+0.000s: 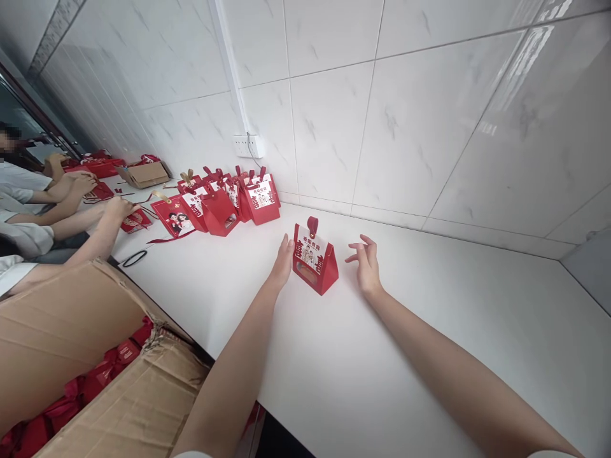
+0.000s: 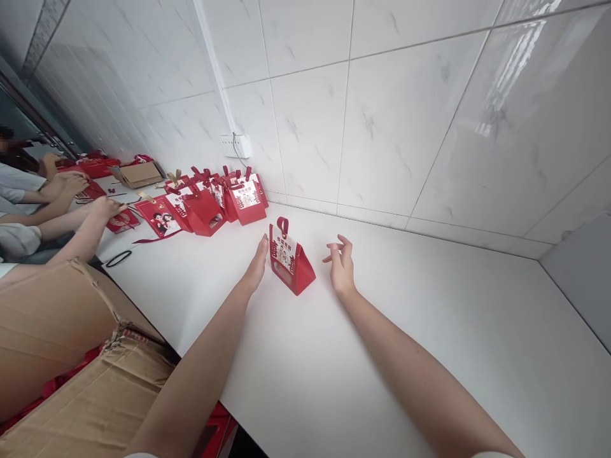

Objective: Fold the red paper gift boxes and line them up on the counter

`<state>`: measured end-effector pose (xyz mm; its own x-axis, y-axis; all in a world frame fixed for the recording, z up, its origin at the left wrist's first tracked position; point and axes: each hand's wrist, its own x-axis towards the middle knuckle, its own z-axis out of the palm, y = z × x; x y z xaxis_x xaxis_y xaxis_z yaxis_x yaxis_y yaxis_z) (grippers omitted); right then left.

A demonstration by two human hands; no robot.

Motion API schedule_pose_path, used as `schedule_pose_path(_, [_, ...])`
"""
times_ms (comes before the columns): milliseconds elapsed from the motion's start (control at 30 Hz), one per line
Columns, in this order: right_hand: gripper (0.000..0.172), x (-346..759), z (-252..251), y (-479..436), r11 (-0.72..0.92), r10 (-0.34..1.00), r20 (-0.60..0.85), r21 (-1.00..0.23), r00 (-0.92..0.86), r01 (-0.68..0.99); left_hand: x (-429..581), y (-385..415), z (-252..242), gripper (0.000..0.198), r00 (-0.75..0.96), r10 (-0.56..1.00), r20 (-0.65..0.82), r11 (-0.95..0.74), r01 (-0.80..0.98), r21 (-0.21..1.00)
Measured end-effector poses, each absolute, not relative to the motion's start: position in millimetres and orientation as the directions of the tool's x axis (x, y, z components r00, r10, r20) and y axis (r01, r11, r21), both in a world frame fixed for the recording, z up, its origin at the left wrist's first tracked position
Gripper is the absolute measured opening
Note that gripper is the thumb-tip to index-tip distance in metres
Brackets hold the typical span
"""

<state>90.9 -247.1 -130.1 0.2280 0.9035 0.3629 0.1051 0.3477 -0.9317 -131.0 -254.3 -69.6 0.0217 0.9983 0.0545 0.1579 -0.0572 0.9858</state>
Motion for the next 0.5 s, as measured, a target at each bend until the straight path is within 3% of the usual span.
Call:
schedule_pose_path(133, [0.055, 85.3, -126.1, -250.3, 0.415, 0.909, 0.416, -0.903, -0.01, 0.114, -141.5, -246.6, -77.7, 0.066, -0.088, 0.992, 0.09, -0.061, 0.286, 0.956])
schedule_pose_path(300, [0.056, 79.3, -116.1, -264.6, 0.551, 0.806, 0.454, -0.81, -0.38, 0.201, -142.4, -248.5, -75.3, 0.062, -0.144, 0.985, 0.095, -0.014, 0.483, 0.875])
schedule_pose_path(400, [0.056, 74.2, -114.4, -273.1, 0.523, 0.799, 0.393, -0.827, -0.454, 0.204, -151.3, -252.5, -60.5, 0.055, -0.069, 0.993, -0.091, 0.108, 0.313, 0.944])
schedule_pose_path(500, [0.057, 71.2, -117.7, -273.0, 0.425, 0.876, 0.349, -0.884, -0.334, 0.192, -168.6, -260.1, -41.6, 0.067, 0.116, 0.979, -0.166, 0.155, 0.1, 0.983])
